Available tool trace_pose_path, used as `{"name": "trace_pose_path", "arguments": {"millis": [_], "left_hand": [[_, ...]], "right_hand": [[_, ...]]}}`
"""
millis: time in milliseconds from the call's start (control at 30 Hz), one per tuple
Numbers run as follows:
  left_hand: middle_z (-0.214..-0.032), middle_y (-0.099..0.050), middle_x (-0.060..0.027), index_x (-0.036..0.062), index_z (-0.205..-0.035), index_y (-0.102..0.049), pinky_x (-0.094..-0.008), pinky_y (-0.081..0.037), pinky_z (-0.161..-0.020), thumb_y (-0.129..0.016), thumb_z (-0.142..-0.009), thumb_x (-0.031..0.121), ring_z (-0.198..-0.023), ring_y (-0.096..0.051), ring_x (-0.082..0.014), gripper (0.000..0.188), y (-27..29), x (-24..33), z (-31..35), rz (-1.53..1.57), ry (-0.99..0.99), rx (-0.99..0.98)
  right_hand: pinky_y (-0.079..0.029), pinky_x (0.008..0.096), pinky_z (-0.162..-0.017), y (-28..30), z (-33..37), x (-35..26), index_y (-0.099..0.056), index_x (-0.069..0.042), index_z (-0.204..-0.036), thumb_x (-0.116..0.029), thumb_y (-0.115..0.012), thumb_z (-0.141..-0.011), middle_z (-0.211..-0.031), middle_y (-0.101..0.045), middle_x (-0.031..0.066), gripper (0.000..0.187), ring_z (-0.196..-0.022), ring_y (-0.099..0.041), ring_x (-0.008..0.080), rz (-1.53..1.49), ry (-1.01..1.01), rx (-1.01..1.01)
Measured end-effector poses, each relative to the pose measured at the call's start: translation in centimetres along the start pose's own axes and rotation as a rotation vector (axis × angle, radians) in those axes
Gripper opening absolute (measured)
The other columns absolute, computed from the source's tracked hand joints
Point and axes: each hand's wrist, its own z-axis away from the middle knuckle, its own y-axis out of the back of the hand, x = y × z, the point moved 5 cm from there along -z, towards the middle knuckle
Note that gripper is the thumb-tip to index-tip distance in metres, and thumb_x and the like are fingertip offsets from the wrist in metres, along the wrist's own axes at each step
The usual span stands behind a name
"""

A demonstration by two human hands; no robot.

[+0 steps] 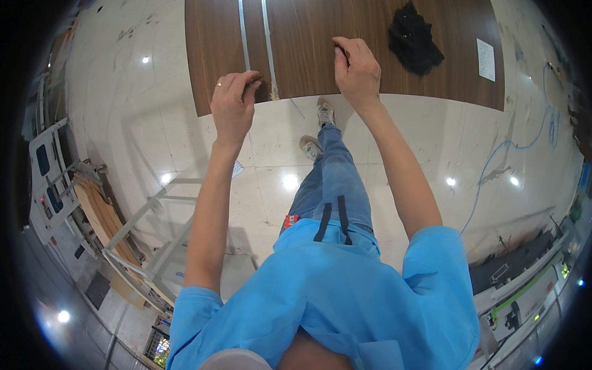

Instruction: The person wipes a large wooden tabletop with a black cloth while holding a clear plastic bottle. They pour liquid onto the surface and continue wiping along two parallel white lines, then use a small blue tool to scrape or adjust the lines.

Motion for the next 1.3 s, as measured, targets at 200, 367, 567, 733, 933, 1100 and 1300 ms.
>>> {"name": "trace_pose_path", "arguments": {"millis": [200,367,567,733,933,1100,1300], "left_hand": [[-0.097,-0.072,-0.0001,0.0127,-0.1,-0.078,-0.0369,-0.05,-0.085,-0.08,-0.093,0.01,-0.094,-0.067,-0.0221,0.008,-1.1,-0.8,0.0,-0.062,-0.101,-0.092],[-0.098,-0.072,0.0014,0.0143,-0.101,-0.079,-0.0364,-0.049,-0.088,-0.08,-0.093,0.011,-0.095,-0.066,-0.0203,0.008,-1.4,-0.8,0.2,-0.075,-0.148,-0.085],[-0.098,-0.072,0.0016,0.0133,-0.101,-0.079,-0.0361,-0.05,-0.089,-0.081,-0.092,0.009,-0.094,-0.066,-0.0202,0.011,-1.3,-0.6,0.3,-0.124,-0.206,-0.082],[-0.098,-0.073,0.0015,0.0125,-0.101,-0.079,-0.0357,-0.051,-0.09,-0.081,-0.091,0.007,-0.095,-0.067,-0.0199,0.011,-1.4,-0.7,0.2,-0.134,-0.22,-0.085],[-0.097,-0.073,0.0014,0.0122,-0.101,-0.078,-0.0369,-0.051,-0.093,-0.078,-0.088,0.003,-0.096,-0.068,-0.0209,0.016,-1.4,-0.8,0.3,-0.096,-0.235,-0.131],[-0.094,-0.071,0.0024,0.0131,-0.099,-0.075,-0.0383,-0.052,-0.096,-0.073,-0.081,-0.002,-0.098,-0.067,-0.0219,0.024,-1.4,-0.7,0.4,-0.067,-0.24,-0.113],[-0.094,-0.07,0.0025,0.0133,-0.099,-0.075,-0.0386,-0.053,-0.096,-0.071,-0.083,-0.003,-0.097,-0.068,-0.0212,0.023,-1.2,-0.3,0.9,-0.085,-0.245,-0.128]], "right_hand": [[-0.058,0.0366,-0.076,-0.8,0.8,0.3,-0.077,-0.007,-0.115,-0.003,-0.071,-0.096,-0.101,-0.072,0.0084,0.02,-0.088,-0.072,0.0263,0.091,0.097,0.02],[-0.058,0.0378,-0.076,-0.7,0.5,-0.1,-0.077,-0.007,-0.113,-0.003,-0.072,-0.094,-0.102,-0.072,0.0081,0.02,-0.09,-0.072,0.0277,0.12,0.115,0.013],[-0.058,0.0386,-0.077,-0.7,0.6,-0.2,-0.077,-0.007,-0.113,-0.004,-0.072,-0.093,-0.102,-0.072,0.0084,0.02,-0.09,-0.072,0.0284,0.126,0.115,0.015],[-0.058,0.0386,-0.077,-0.6,0.6,-0.3,-0.077,-0.007,-0.113,-0.004,-0.072,-0.093,-0.102,-0.072,0.0085,0.02,-0.09,-0.072,0.0284,0.131,0.124,0.007],[-0.059,0.0391,-0.076,-0.7,0.7,-0.3,-0.077,-0.008,-0.113,-0.005,-0.073,-0.093,-0.102,-0.072,0.0082,0.02,-0.09,-0.072,0.0285,0.133,0.113,0.003],[-0.059,0.0393,-0.076,-0.7,0.6,-0.4,-0.077,-0.008,-0.112,-0.005,-0.073,-0.093,-0.102,-0.072,0.0078,0.02,-0.089,-0.072,0.0284,0.146,0.128,0.003],[-0.059,0.0389,-0.075,-0.7,0.5,-0.4,-0.077,-0.009,-0.112,-0.005,-0.073,-0.093,-0.102,-0.072,0.0076,0.02,-0.089,-0.072,0.028,0.136,0.13,0.004]]}}
